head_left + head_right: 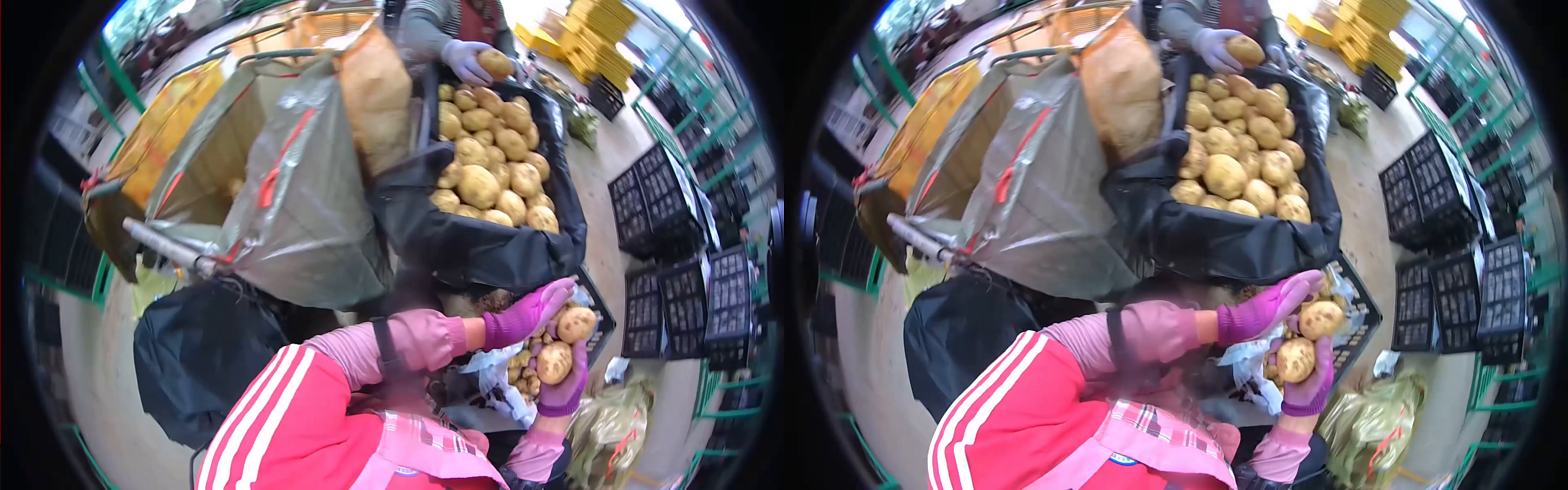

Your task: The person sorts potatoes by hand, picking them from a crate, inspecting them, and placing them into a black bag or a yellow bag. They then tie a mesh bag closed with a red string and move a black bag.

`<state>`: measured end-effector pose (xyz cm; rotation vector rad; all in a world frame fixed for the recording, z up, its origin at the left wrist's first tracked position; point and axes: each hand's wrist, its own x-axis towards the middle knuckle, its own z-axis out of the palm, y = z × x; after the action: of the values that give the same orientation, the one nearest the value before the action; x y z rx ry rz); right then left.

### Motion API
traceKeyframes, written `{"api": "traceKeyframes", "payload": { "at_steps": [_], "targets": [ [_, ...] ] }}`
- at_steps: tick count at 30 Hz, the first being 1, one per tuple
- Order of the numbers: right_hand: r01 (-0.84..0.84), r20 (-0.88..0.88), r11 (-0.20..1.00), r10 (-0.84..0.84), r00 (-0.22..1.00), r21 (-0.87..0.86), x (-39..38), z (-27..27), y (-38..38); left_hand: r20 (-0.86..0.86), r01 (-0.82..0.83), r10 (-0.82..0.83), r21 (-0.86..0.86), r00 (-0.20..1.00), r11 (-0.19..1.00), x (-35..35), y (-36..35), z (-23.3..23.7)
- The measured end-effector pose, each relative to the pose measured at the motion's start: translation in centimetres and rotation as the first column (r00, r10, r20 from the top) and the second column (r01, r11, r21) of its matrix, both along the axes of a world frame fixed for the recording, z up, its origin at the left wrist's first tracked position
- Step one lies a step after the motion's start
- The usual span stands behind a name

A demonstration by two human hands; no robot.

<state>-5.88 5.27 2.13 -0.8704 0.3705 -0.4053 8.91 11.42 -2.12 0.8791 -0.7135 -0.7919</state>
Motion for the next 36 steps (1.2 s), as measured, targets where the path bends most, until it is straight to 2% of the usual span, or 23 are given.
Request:
{"api": "traceKeyframes", "payload": {
  "at_steps": [2, 3, 4, 6, 7, 8, 9, 10, 11, 12, 13, 14, 16, 19, 22, 23, 25, 28, 30, 32, 34, 35, 36],
  "targets": [
    [-0.074, 0.089, 0.997, 0.074, 0.993, -0.006, 1.6, 3.0, 1.3, 0.002, -0.038, 0.039, 0.301, 0.999, 0.953, 2.4, 1.1, 0.0],
    [-0.126, 0.075, 0.990, 0.122, 0.990, 0.063, 2.9, 5.0, 2.3, -0.005, -0.029, 0.034, 0.447, 0.999, 0.894, 3.0, 1.6, -0.3],
    [-0.278, 0.189, 0.960, 0.281, 0.941, -0.042, 4.9, 6.7, 3.3, -0.040, -0.020, 0.039, 0.390, 0.998, 0.921, 3.7, 0.4, -2.8],
    [-0.399, 0.116, 0.916, 0.401, 0.909, -0.047, 9.3, 10.1, 6.8, -0.105, 0.005, 0.024, 0.267, 0.994, 0.964, 4.9, -2.5, -7.4],
    [-0.531, 0.133, 0.833, 0.550, 0.824, -0.158, 12.2, 11.9, 8.7, -0.130, 0.030, 0.003, 0.252, 0.991, 0.967, 4.8, -3.5, -9.0],
    [-0.568, 0.071, 0.821, 0.571, 0.818, -0.058, 14.4, 14.5, 11.8, -0.148, 0.057, -0.018, 0.263, 0.989, 0.963, 4.4, -2.8, -8.4],
    [-0.424, 0.123, 0.795, 0.518, 0.846, -0.433, 17.4, 15.0, 14.0, -0.159, 0.080, -0.033, 0.295, 0.987, 0.952, 3.9, -1.6, -6.7],
    [-0.200, 0.194, 0.655, 0.478, 0.856, -0.729, 20.6, 15.2, 15.9, -0.158, 0.092, -0.043, 0.312, 0.986, 0.946, 3.6, -0.9, -6.1],
    [0.064, 0.273, 0.422, 0.457, 0.847, -0.904, 23.3, 15.2, 17.6, -0.158, 0.099, -0.049, 0.321, 0.986, 0.942, 3.5, -0.4, -5.3],
    [0.325, 0.348, 0.131, 0.456, 0.819, -0.937, 24.7, 15.4, 19.3, -0.153, 0.107, -0.059, 0.329, 0.986, 0.938, 3.3, 0.2, -4.6],
    [0.092, 0.270, 0.356, 0.492, 0.828, -0.930, 25.1, 15.7, 20.8, -0.148, 0.108, -0.062, 0.331, 0.987, 0.937, 3.5, 0.8, -4.0],
    [-0.151, 0.202, 0.541, 0.538, 0.818, -0.827, 25.1, 16.6, 22.2, -0.134, 0.103, -0.062, 0.334, 0.989, 0.937, 3.6, 1.4, -3.5],
    [-0.359, 0.171, 0.643, 0.612, 0.772, -0.677, 24.7, 16.5, 21.5, -0.106, 0.103, -0.071, 0.334, 0.992, 0.937, 4.1, 1.9, -2.6],
    [-0.259, 0.174, 0.635, 0.536, 0.826, -0.727, 20.6, 14.7, 14.6, -0.053, 0.137, -0.126, 0.348, 0.991, 0.927, 4.9, 2.9, -1.6],
    [-0.093, 0.163, 0.805, 0.229, 0.960, -0.586, 13.4, 11.1, 4.4, -0.051, 0.202, -0.198, 0.389, 0.979, 0.899, 6.1, 4.5, 0.0],
    [0.001, 0.109, 0.830, 0.072, 0.991, -0.558, 10.2, 9.3, 0.3, -0.053, 0.227, -0.225, 0.401, 0.973, 0.887, 6.2, 4.7, 0.8],
    [0.179, -0.040, 0.826, -0.236, 0.971, -0.535, 3.3, 5.4, -7.8, -0.038, 0.289, -0.302, 0.425, 0.953, 0.858, 5.9, 4.6, 2.4],
    [0.349, -0.355, 0.811, -0.535, 0.767, -0.469, -5.3, -1.5, -16.7, 0.085, 0.329, -0.410, 0.462, 0.908, 0.824, 5.4, 3.4, 4.2],
    [0.273, -0.580, 0.839, -0.527, 0.621, -0.471, -9.9, -9.0, -21.2, 0.160, 0.313, -0.440, 0.497, 0.884, 0.810, 4.6, 2.1, 4.5],
    [0.212, -0.717, 0.927, -0.373, 0.588, -0.309, -13.4, -18.2, -24.5, 0.183, 0.282, -0.440, 0.545, 0.879, 0.790, 3.5, 1.0, 4.3],
    [-0.100, -0.856, 0.945, -0.233, 0.461, -0.311, -13.5, -24.5, -24.8, 0.117, 0.336, -0.455, 0.519, 0.883, 0.786, 2.3, 0.4, 5.1],
    [-0.315, -0.860, 0.841, -0.296, 0.415, -0.441, -13.8, -28.6, -24.8, 0.120, 0.355, -0.481, 0.528, 0.868, 0.772, 2.0, 0.0, 5.1],
    [-0.518, -0.849, 0.677, -0.362, 0.384, -0.523, -13.9, -31.7, -24.7, 0.121, 0.372, -0.506, 0.537, 0.854, 0.757, 1.7, -0.3, 5.1]
  ]
}}
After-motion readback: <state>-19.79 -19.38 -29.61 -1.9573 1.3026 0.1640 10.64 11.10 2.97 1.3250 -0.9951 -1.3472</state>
